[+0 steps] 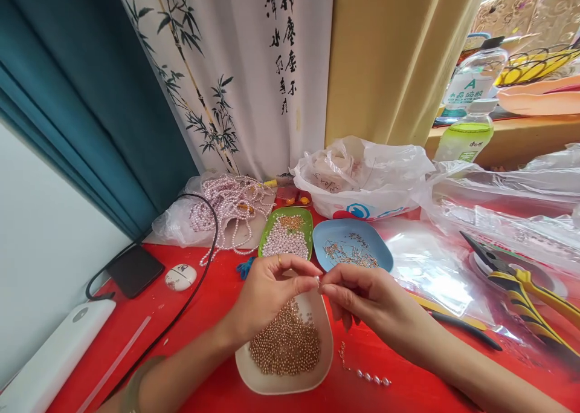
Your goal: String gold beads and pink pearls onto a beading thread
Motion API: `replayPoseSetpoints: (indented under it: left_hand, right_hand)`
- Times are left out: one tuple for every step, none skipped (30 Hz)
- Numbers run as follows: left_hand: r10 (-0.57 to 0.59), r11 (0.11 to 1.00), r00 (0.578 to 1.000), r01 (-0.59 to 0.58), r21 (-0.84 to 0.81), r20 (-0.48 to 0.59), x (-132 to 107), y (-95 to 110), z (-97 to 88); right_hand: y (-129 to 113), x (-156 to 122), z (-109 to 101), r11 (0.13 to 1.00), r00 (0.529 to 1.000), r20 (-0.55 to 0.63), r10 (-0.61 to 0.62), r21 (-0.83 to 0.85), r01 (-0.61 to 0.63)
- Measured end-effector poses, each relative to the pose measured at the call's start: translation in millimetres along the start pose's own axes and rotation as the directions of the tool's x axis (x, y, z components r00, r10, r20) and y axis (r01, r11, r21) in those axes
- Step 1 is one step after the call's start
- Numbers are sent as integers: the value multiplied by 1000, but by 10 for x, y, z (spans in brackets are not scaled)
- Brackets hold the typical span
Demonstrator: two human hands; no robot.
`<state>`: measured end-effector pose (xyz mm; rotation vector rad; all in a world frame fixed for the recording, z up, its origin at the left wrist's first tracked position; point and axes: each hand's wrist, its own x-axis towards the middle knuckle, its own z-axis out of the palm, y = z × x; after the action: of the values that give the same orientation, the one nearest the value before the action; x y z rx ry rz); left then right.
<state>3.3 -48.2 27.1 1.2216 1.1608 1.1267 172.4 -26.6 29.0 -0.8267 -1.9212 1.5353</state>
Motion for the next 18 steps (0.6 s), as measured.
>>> replayPoseSetpoints:
  left_hand:
    - [10, 1000, 1000, -10, 15, -3, -3, 17, -2]
    - [20, 999, 1000, -20, 25, -1, -6, 31, -4]
    - [28, 999, 1000, -29, 28, 7, -7, 43, -6]
    - [35, 999, 999, -35, 24, 21, -6, 50, -8]
    - [41, 999, 998, -41, 14, 42, -5, 54, -11]
    - [49, 999, 997, -49, 0, 64, -2, 54, -15]
    - [60, 998, 994, -59, -19, 88, 2, 50, -20]
    - [72, 997, 991, -67, -41, 112, 6, 45, -26]
    - [83, 995, 988, -75, -62, 133, 10, 37, -32]
    - [92, 994, 985, -81, -80, 147, 14, 30, -38]
    - [101, 992, 983, -88, -90, 153, 18, 25, -44]
    - [106, 992, 983, -93, -91, 149, 20, 22, -48]
    - [109, 992, 984, -98, -82, 141, 20, 22, -50]
    - [113, 992, 985, -105, -70, 132, 19, 26, -51]
    - [118, 992, 985, -112, -55, 126, 16, 33, -50]
    - [124, 992, 985, -121, -38, 123, 12, 40, -48]
    - [132, 991, 984, -130, -23, 123, 7, 49, -45]
    - [141, 990, 982, -140, -12, 126, 2, 55, -42]
  right_hand:
    - [16, 11, -5, 997, 1000, 22, 20, 75, -21]
    - [31, 22, -8, 990, 999, 39, 34, 134, -39]
    - [44, 32, -10, 982, 998, 53, 45, 179, -53]
    - [54, 40, -11, 975, 997, 63, 50, 215, -63]
    - [60, 46, -10, 968, 996, 71, 53, 242, -69]
    - [63, 50, -9, 962, 995, 80, 56, 264, -75]
    - [63, 52, -6, 956, 994, 92, 58, 283, -82]
    - [60, 52, -3, 949, 993, 104, 62, 301, -91]
    - [54, 52, 1, 942, 991, 115, 69, 319, -103]
    - [46, 51, 6, 936, 989, 124, 80, 332, -118]
    - [37, 50, 10, 930, 987, 129, 94, 344, -134]
    - [26, 48, 13, 924, 985, 130, 110, 352, -150]
    - [15, 46, 15, 920, 984, 129, 127, 356, -165]
    - [3, 45, 16, 917, 982, 124, 142, 358, -177]
    - [-8, 43, 15, 916, 981, 117, 154, 356, -186]
    - [-20, 40, 14, 917, 981, 108, 163, 351, -191]
    - [-31, 38, 13, 919, 980, 99, 171, 342, -195]
    - [-42, 35, 12, 924, 980, 91, 178, 328, -198]
